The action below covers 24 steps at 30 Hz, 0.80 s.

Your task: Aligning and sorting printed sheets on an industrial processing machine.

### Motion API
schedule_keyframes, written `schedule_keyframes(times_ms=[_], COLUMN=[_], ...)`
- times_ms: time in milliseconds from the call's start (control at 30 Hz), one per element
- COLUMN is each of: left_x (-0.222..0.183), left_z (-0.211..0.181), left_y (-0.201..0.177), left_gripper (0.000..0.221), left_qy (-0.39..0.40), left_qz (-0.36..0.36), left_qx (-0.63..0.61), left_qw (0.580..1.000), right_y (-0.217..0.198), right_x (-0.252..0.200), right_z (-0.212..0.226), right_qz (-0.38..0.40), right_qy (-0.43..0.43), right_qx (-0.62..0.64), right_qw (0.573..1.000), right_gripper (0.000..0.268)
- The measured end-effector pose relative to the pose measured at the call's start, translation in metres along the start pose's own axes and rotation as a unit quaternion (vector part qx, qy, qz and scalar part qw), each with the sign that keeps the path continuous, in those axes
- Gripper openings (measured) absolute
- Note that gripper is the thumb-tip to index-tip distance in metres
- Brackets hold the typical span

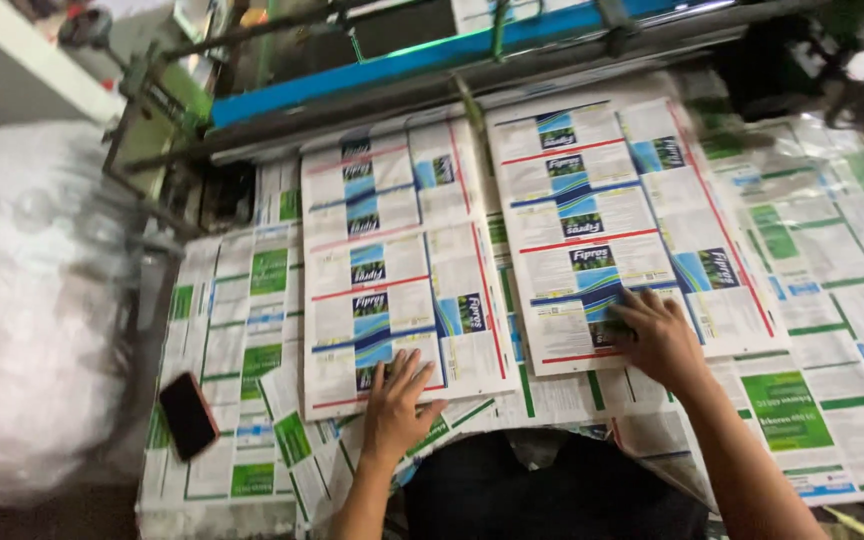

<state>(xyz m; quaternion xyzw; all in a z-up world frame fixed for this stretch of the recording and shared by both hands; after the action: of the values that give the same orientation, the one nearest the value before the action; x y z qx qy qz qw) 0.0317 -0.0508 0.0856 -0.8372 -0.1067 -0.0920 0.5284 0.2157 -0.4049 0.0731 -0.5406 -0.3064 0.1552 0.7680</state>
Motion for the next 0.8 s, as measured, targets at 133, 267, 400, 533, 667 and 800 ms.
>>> schedule_keyframes(times_ms=[133, 267, 400, 533, 667, 800], left_x=[-0.006, -0.013, -0.012, -0.011, -0.012, -0.014], left_z=[0.001, 0.011, 0.012, 0.012, 0.014, 0.020], left_y=[0.008, 0.017, 0.015, 0.016, 0.017, 0.020], left_gripper=[0.068, 0.059, 0.059, 0.058, 0.057, 0.058], left_qy=[0.003, 0.007, -0.001, -0.003, -0.006, -0.018], left_qz=[0.022, -0.022, -0.029, -0.030, -0.025, -0.023], left_qx=[-0.016, -0.003, -0.007, -0.004, -0.003, -0.041], left_qw=[1.000, 1.000, 1.000, 1.000, 1.000, 0.999], right_y=[-0.019, -0.013, -0.007, -0.001, 0.006, 0.007], right_x=[-0.027, -0.036, -0.035, -0.030, -0.019, -0.017], right_z=[0.019, 0.013, 0.007, -0.007, -0.021, -0.041], right_qz=[0.033, 0.041, 0.053, 0.085, 0.165, 0.276], right_qy=[-0.011, -0.004, -0.001, -0.010, 0.040, 0.111], right_qx=[0.024, 0.023, 0.017, 0.009, 0.019, -0.034], right_qw=[0.999, 0.999, 0.998, 0.996, 0.985, 0.954], right_gripper=[0.069, 0.072, 0.065, 0.050, 0.033, 0.023])
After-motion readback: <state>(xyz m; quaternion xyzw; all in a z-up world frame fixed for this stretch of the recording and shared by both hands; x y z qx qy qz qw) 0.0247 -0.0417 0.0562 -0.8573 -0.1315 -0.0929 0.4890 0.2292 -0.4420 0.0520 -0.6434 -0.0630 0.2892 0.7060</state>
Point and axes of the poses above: each hand's wrist, its own x-axis towards the middle knuckle, its own y-axis out of the palm, z = x × y, the point moved 9 cm from there along x, towards the middle knuckle, and after that the axes turned 5 degrees about -y, right-handed, at the moved point
